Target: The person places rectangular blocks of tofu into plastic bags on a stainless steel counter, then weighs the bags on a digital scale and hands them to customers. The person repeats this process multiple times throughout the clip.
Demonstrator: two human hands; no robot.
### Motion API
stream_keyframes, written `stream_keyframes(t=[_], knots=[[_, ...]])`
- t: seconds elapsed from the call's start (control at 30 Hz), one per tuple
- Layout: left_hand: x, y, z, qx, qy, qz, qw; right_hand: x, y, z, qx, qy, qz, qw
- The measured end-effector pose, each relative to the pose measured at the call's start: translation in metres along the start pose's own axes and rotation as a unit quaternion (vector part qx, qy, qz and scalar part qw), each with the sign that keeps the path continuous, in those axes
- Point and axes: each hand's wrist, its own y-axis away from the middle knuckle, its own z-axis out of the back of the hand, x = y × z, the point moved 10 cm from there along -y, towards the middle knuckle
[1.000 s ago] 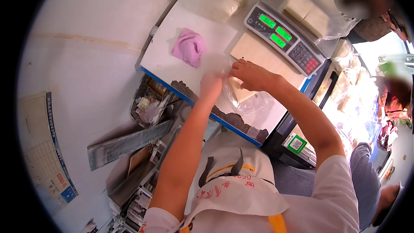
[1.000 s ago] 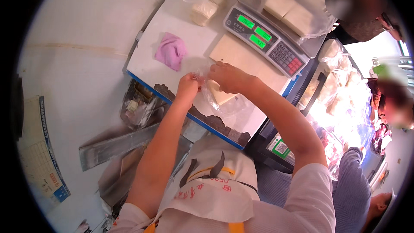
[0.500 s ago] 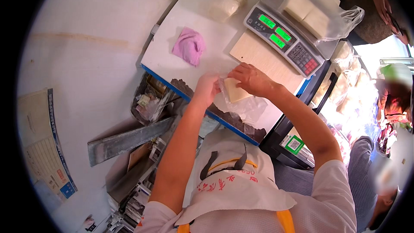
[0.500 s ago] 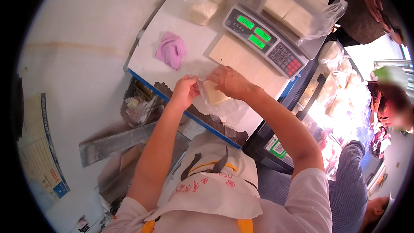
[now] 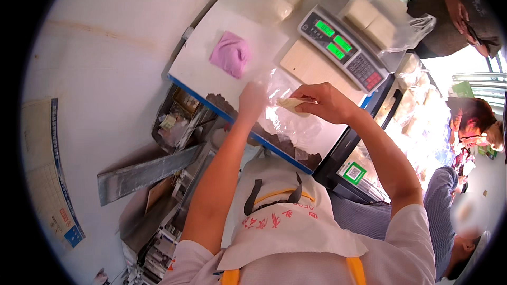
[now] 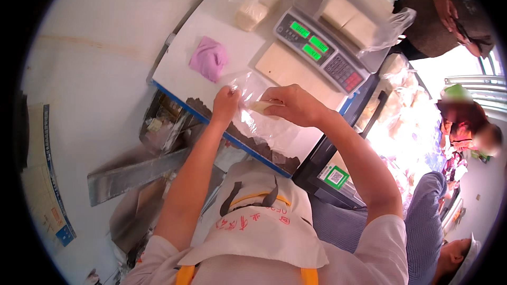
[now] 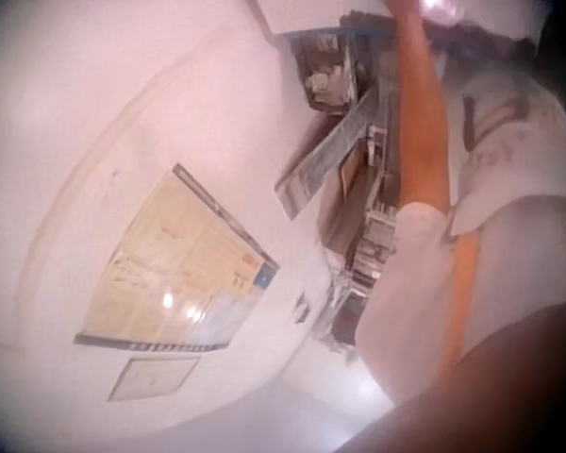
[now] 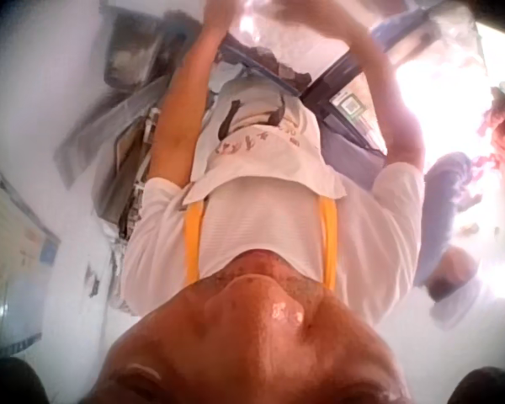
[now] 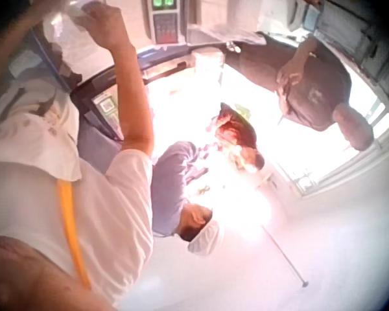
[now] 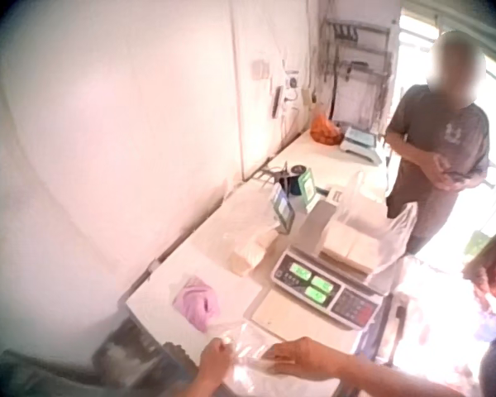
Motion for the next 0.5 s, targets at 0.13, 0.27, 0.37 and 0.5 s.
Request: stream_keyframes(t=[0.13,0.27,0.37,0.5], knots=[[-0.044,0.01,0.03,-0.142,-0.113,-0.15,0.972,0.05,0.035,0.064,-0.061,0.025,-0.017,0.998],[-0.158,-0.008,0.048,-0.104,0.032,-0.289,0.951,0.087,0.073,0.158,-0.139,0.105,-0.116,0.978],[-0.282,-0.042,0.041,-0.081,0.084,-0.378,0.918,0.111,0.104,0.236,-0.255,0.207,-0.041,0.944],[-0.446,-0.067,0.015,-0.071,0.073,-0.496,0.863,0.12,0.12,0.322,-0.357,0.239,-0.077,0.9]])
